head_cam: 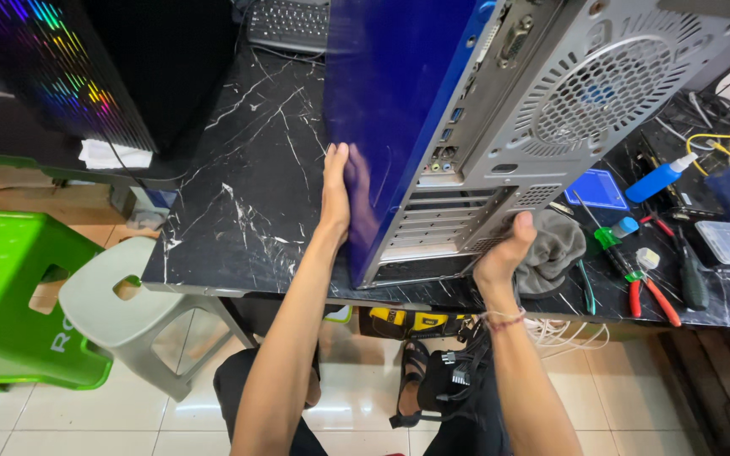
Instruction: The person wipes a power supply unit with a cloth, then installs it into a computer case. They attach the side panel to the case and proceed to connect various internal cables to the motherboard.
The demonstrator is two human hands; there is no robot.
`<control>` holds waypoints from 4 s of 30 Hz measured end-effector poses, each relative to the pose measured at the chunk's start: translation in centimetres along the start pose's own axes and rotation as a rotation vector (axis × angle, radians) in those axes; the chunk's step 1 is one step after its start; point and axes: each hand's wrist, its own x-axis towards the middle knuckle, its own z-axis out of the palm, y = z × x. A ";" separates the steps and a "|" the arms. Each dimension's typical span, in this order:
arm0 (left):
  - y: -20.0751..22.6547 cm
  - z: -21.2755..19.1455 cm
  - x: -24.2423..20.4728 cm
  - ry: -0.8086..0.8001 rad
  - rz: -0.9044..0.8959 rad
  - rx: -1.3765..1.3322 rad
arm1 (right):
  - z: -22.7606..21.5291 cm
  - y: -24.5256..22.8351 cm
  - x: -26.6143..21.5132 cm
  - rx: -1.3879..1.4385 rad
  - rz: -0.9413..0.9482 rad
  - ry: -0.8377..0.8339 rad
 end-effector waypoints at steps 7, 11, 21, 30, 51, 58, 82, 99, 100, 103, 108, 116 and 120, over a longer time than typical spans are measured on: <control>-1.3 0.1 0.7 -0.014 -0.008 -0.035 | -0.1 -0.5 0.0 0.146 0.038 -0.038; -1.9 0.3 1.0 -0.023 0.011 -0.043 | -0.7 2.8 -0.1 0.090 0.002 0.024; 3.8 3.1 -2.4 -0.019 -0.052 -0.267 | 0.8 -3.0 -1.4 0.150 0.078 0.031; 0.9 1.3 0.3 -0.041 -0.074 -0.273 | 0.1 0.5 -0.9 -0.038 -0.040 0.033; 0.3 1.6 -0.3 0.063 0.231 -0.182 | -0.2 -1.2 -0.5 0.037 -0.045 -0.030; 3.4 3.4 -2.9 -0.067 0.039 -0.327 | -0.1 -0.9 0.3 0.068 -0.061 -0.067; 3.2 -4.0 -11.4 -0.325 0.065 0.497 | 1.6 -1.7 -0.9 0.098 0.005 0.040; 4.4 -3.9 -11.1 -0.212 0.168 0.565 | 4.1 -8.0 -1.7 0.231 0.066 -0.039; 4.5 -3.8 -11.2 -0.209 0.181 0.563 | 3.8 -7.3 -1.6 0.222 0.068 -0.042; 4.2 -3.7 -11.2 -0.200 0.209 0.565 | 2.7 -5.1 -1.3 0.224 0.084 -0.056; 3.0 -3.5 -10.6 -0.191 0.236 0.609 | 2.1 -3.8 -1.4 0.247 0.107 -0.039; 2.9 -3.4 -10.5 -0.195 0.226 0.669 | 1.4 -3.6 -0.9 0.191 0.112 -0.078; 3.6 -3.4 -10.4 -0.201 0.203 0.704 | 1.0 -2.9 -0.2 0.202 0.133 -0.096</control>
